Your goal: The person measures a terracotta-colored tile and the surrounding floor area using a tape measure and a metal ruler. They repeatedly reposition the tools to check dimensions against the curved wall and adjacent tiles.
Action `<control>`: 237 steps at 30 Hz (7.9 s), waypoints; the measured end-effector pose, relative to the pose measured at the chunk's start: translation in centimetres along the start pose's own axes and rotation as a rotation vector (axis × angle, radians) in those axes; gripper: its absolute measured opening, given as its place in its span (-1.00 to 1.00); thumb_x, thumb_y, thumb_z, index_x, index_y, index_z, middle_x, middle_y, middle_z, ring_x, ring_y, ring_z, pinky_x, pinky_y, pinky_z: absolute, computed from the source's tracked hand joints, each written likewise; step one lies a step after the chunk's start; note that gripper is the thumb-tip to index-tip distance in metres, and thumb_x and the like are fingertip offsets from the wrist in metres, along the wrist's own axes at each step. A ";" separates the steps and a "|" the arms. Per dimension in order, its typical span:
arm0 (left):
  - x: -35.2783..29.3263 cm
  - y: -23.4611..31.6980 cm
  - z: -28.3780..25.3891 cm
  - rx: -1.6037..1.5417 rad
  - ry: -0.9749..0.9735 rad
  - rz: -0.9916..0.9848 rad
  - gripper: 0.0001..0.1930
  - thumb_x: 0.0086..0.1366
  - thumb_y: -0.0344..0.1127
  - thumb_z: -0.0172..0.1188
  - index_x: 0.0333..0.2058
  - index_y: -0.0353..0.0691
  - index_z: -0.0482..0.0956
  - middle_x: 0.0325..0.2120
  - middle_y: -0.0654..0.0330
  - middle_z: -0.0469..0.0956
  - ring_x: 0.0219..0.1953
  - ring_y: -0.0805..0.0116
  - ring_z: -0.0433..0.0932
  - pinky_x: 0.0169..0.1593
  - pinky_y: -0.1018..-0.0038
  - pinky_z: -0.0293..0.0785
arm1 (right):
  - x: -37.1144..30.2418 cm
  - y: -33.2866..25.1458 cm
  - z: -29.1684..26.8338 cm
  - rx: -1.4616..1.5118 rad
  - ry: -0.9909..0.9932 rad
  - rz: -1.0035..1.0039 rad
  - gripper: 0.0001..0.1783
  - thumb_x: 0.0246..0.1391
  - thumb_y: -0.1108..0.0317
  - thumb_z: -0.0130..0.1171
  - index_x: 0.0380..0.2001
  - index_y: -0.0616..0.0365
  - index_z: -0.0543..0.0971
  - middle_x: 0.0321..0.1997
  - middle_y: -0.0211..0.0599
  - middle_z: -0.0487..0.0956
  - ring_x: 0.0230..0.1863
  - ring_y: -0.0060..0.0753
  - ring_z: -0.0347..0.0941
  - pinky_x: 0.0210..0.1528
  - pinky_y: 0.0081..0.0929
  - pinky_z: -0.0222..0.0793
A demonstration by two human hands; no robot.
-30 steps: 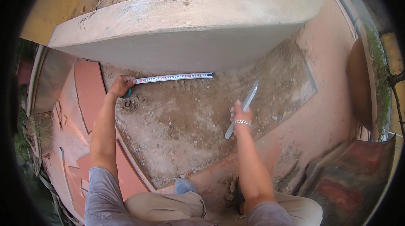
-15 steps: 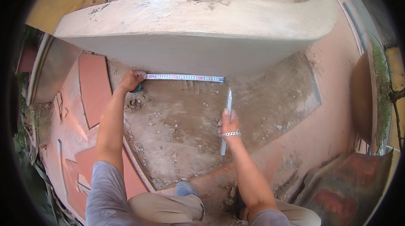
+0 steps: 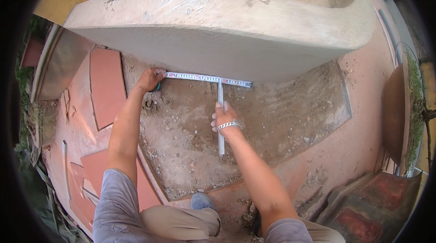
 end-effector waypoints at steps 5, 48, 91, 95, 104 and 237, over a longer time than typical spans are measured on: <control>-0.1 -0.2 0.4 -0.041 -0.019 -0.043 -0.74 0.31 -0.16 0.18 -0.15 -0.15 0.68 -0.21 -0.09 0.63 -0.14 -0.10 0.58 -0.02 0.22 0.49 | 0.7 -0.3 0.9 -0.067 0.016 -0.010 -0.59 0.39 0.06 -0.09 0.03 0.19 0.41 -0.40 -0.30 0.52 -0.58 -0.48 0.45 -0.58 -0.45 0.45; 0.2 -1.1 1.3 -0.112 -0.001 -0.066 -0.76 0.33 -0.19 0.18 -0.21 -0.22 0.67 -0.39 -0.04 0.63 -0.34 0.08 0.57 -0.14 0.30 0.48 | 3.3 1.5 3.1 -0.048 0.099 -0.144 -0.55 0.37 0.04 -0.06 0.03 0.22 0.42 -0.49 -0.29 0.50 -0.66 -0.45 0.41 -0.66 -0.40 0.37; -38.4 -2.4 -7.9 -0.482 -0.410 -0.628 -0.87 0.21 -0.43 0.33 -0.28 -0.32 0.71 -0.48 0.19 0.66 -0.40 0.45 0.57 -0.23 0.48 0.51 | 8.7 5.2 4.2 -0.288 0.361 -0.344 -0.54 0.32 0.11 -0.06 -0.05 0.33 0.54 -0.39 0.05 0.63 -0.31 0.06 0.59 -0.20 -0.10 0.45; -39.6 -2.1 -7.4 -0.504 -0.366 -0.489 -0.86 0.21 -0.41 0.35 -0.27 -0.32 0.71 -0.47 0.20 0.66 -0.42 0.45 0.54 -0.23 0.49 0.50 | 7.3 3.8 4.0 -0.218 0.284 -0.212 -0.63 0.33 0.17 -0.02 -0.24 0.32 0.53 -0.57 -0.17 0.54 -0.53 -0.26 0.50 -0.39 -0.23 0.40; -43.6 -2.0 -5.4 -0.568 -0.414 -0.640 -0.86 0.22 -0.40 0.35 -0.25 -0.28 0.72 -0.49 0.24 0.65 -0.43 0.49 0.52 -0.24 0.51 0.49 | 2.4 -0.5 4.8 0.008 0.140 -0.030 -0.74 0.39 0.14 -0.08 -0.17 0.11 0.42 -0.59 -0.46 0.35 -0.72 -0.53 0.25 -0.74 -0.45 0.17; -59.3 4.3 23.2 -2.035 1.390 -1.186 -0.81 0.39 -0.34 0.14 -0.18 -0.32 0.64 -0.35 0.22 0.66 -0.33 0.50 0.55 -0.21 0.52 0.45 | -24.6 14.3 43.3 -2.201 -1.143 -1.312 -0.66 0.27 0.08 0.04 -0.04 0.05 0.49 -0.18 0.05 0.65 -0.10 0.14 0.58 -0.06 -0.03 0.48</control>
Point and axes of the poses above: each hand's wrist, its own x-axis towards the middle knuckle, its own z-axis out of the palm, y = z × x, the point moved 5 cm from there along x, towards the middle knuckle
